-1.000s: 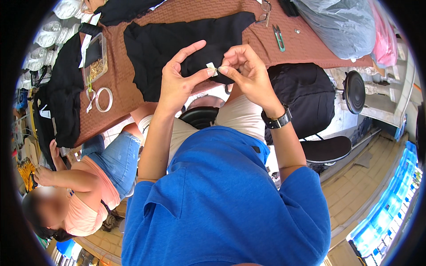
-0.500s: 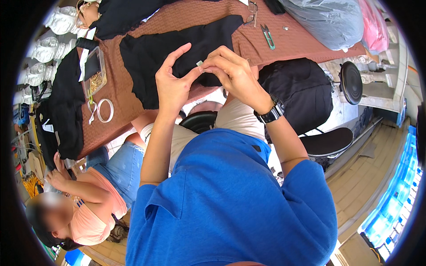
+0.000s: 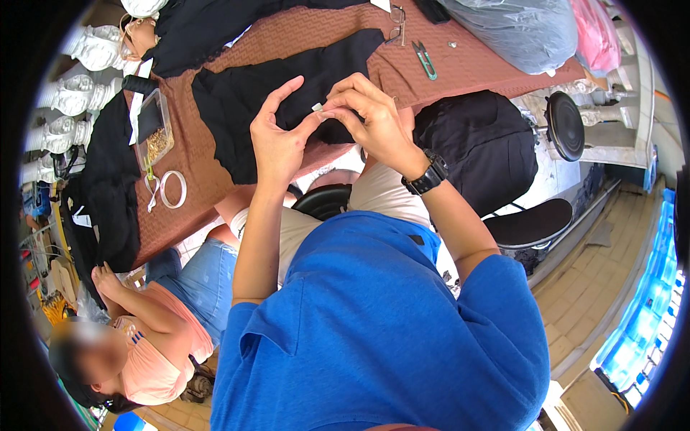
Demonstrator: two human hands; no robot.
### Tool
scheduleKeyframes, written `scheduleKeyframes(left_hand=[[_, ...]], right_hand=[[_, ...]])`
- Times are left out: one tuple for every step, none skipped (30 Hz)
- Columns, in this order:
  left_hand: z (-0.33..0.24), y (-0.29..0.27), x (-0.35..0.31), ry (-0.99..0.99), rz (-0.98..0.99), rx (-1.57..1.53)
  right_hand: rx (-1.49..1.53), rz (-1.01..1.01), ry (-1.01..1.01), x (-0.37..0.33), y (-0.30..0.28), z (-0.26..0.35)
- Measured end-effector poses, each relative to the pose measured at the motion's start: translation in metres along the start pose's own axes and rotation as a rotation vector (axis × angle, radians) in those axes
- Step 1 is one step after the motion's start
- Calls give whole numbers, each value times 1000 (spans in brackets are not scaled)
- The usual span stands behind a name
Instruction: The person sews small white labels onto black fabric pieces by hand using a needle and thread, then uses snips to cut the thread.
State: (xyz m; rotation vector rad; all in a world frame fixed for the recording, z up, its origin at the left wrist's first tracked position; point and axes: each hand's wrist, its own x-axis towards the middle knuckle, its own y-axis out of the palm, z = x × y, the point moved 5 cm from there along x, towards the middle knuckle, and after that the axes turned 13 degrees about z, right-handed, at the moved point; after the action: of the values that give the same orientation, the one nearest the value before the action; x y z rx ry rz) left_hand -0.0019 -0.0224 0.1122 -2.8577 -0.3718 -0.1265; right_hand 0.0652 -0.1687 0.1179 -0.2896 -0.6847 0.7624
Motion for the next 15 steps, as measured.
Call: scheduleKeyframes(left_hand=[[1, -1, 0, 1, -2, 9], [2, -1, 0, 0, -4, 17], [2, -2, 0, 0, -7, 25], [4, -1, 1, -10, -1, 27], [7, 0, 2, -23, 3, 30], [8, 1, 3, -35, 8, 32], [7, 1, 3, -46, 0, 40], [7, 2, 2, -57, -10, 46], [7, 2, 2, -66, -17, 56], [10, 1, 3, -67, -16, 37], [15, -1, 3, -68, -19, 18], [19, -3, 2, -73, -25, -2], [18, -4, 1, -58, -23, -13], [17, -4, 0, -43, -18, -24], [16, -5, -1, -28, -18, -32]], right_hand=[[1, 13, -13, 0, 1, -1], [3, 27, -25, -1, 2, -4], [5, 41, -37, 0, 3, -4], [-60, 39, -82, 0, 3, 0], [-122, 38, -126, 1, 4, 5], [-184, 38, -169, 2, 3, 10], [-148, 16, -181, 4, -1, 15], [-112, -3, -193, 9, -7, 24], [-76, -26, -206, 13, -13, 31], [76, -110, -203, 15, -22, 34], [230, -191, -203, 17, -33, 36], [326, -205, -114, 18, -49, 49], [380, -192, -167, 21, -68, 64], [376, -222, -251, 23, -89, 76], [339, -210, -363, 21, -112, 85]])
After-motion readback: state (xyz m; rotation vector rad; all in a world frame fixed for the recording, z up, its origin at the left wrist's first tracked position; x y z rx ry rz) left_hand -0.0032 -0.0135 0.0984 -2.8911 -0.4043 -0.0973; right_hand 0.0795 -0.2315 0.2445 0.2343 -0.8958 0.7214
